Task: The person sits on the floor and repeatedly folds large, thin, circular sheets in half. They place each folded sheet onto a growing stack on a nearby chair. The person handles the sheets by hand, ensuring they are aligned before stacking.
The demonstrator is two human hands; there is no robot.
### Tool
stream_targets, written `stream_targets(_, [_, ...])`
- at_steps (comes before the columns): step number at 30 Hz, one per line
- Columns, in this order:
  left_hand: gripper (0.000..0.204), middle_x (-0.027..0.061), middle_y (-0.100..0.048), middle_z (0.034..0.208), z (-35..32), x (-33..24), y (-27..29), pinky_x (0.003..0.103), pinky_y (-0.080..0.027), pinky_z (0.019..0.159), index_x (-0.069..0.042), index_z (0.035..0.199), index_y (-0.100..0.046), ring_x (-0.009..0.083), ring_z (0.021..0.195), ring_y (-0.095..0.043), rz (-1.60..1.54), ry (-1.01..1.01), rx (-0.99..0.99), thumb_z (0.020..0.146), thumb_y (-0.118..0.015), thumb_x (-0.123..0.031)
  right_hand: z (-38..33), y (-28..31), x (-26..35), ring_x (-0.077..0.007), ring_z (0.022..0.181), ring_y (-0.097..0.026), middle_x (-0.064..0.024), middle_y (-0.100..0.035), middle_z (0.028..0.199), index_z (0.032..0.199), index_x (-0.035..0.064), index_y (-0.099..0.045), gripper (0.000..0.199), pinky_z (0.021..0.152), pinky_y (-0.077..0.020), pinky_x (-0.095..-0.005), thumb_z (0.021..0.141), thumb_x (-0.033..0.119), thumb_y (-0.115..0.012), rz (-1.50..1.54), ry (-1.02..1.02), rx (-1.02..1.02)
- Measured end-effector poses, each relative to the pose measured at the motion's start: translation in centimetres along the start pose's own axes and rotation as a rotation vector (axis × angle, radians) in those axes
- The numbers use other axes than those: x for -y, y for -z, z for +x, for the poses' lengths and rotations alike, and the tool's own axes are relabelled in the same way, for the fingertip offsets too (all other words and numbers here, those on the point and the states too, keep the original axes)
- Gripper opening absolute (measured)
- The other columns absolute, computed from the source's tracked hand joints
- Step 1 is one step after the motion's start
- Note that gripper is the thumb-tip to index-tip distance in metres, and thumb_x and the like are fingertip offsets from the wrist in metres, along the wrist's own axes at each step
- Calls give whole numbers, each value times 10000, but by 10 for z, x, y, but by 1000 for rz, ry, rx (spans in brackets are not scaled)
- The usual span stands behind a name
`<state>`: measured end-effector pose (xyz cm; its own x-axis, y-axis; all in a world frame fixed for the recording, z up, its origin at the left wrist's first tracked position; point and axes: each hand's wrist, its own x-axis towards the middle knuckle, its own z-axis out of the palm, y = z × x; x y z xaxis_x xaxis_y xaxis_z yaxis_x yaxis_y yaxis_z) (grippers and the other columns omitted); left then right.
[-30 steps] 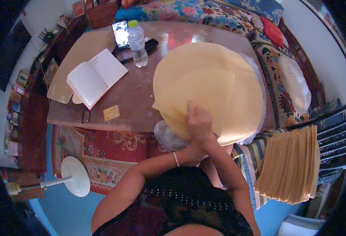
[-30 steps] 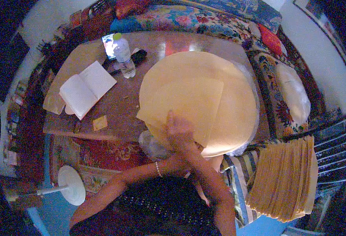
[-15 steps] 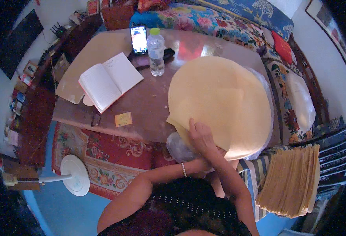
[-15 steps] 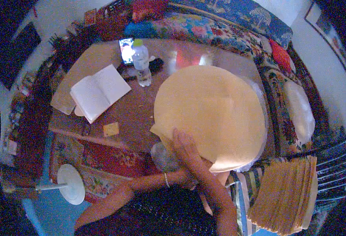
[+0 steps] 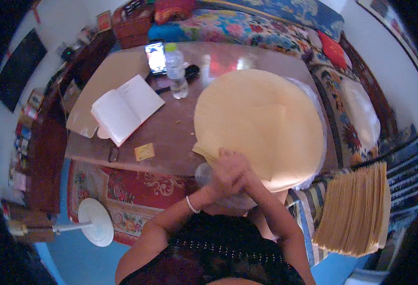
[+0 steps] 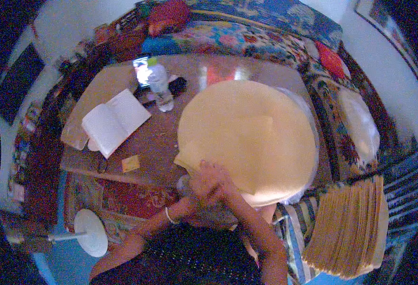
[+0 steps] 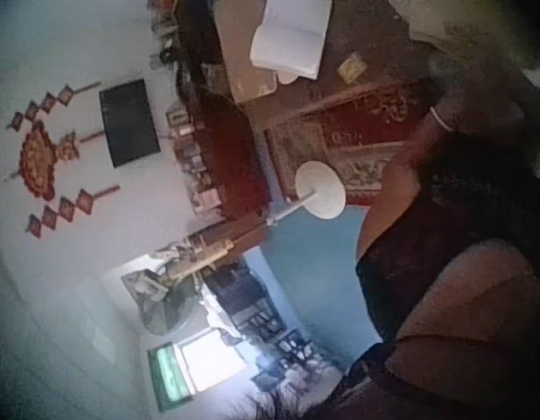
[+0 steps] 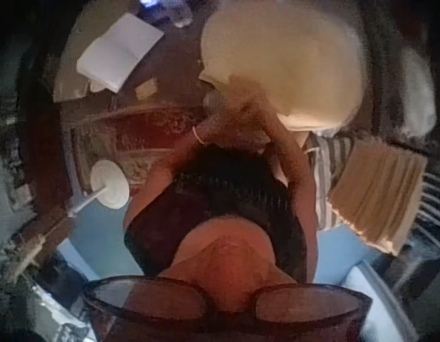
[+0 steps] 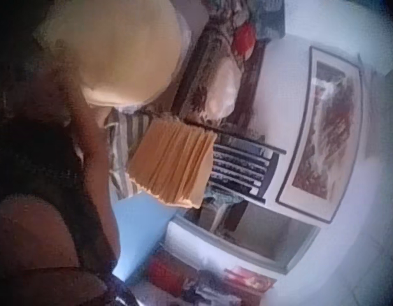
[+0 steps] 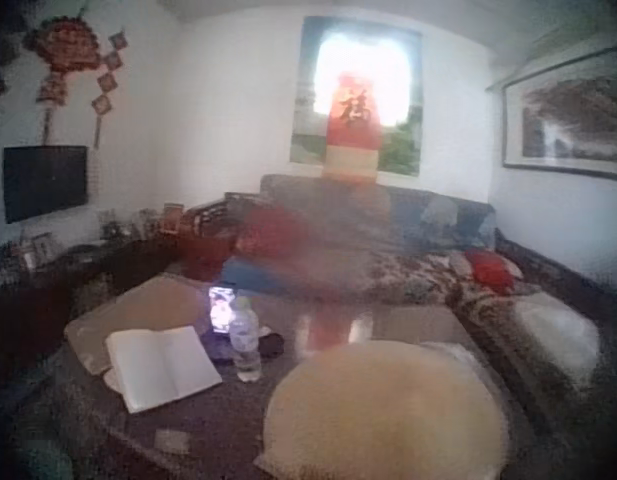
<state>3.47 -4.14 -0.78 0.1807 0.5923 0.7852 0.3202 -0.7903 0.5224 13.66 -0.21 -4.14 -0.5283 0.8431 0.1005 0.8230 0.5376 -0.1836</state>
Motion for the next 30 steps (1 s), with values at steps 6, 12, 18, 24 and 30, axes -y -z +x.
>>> stream_targets(6, [405,192,-524,1208,1,67,-24,462,-311,1000,-40,1121,-579,364,1138,-457,374,317,359,840,-528,-327,-23,-49,-45,-328,970,-536,-170,-567,1048,1104,53,-560,356,847,-422,-423,799,235,-553,287,49,-71])
stream_targets(12, [552,185,-440,1318,-1,62,-16,495,-240,1031,-51,1229,-516,403,1192,-388,648,237,504,839,-508,-442,-32,56,-68,-325,1048,-496,-136,-511,1185,1161,119,-556,370,903,-377,-446,831,283,-528,125,-60,-19])
stream_targets(18, [635,181,-386,1367,-3,54,-16,539,-198,1037,-46,1287,-457,423,1234,-332,748,237,577,824,-516,-477,-15,41,-138,-320,1243,-357,-147,-397,1348,1289,134,-453,460,990,-253,-553,878,339,-476,-184,-261,-187])
stream_targets(24, [699,238,-297,1407,3,47,-20,591,-140,1040,-43,1332,-401,485,1267,-253,774,299,637,824,-496,-513,22,34,-196,-385,1314,-272,-180,-307,1425,1375,126,-355,574,1037,-171,-599,892,428,-425,-160,-478,-215])
stream_targets(30, [820,269,-212,1439,19,10,-73,613,-66,1053,-47,1388,-313,486,1319,-153,716,333,795,793,-522,-570,1,40,-162,-409,1301,-272,-209,-291,1423,1379,21,-302,632,1071,-179,-532,885,380,-465,37,-749,-405])
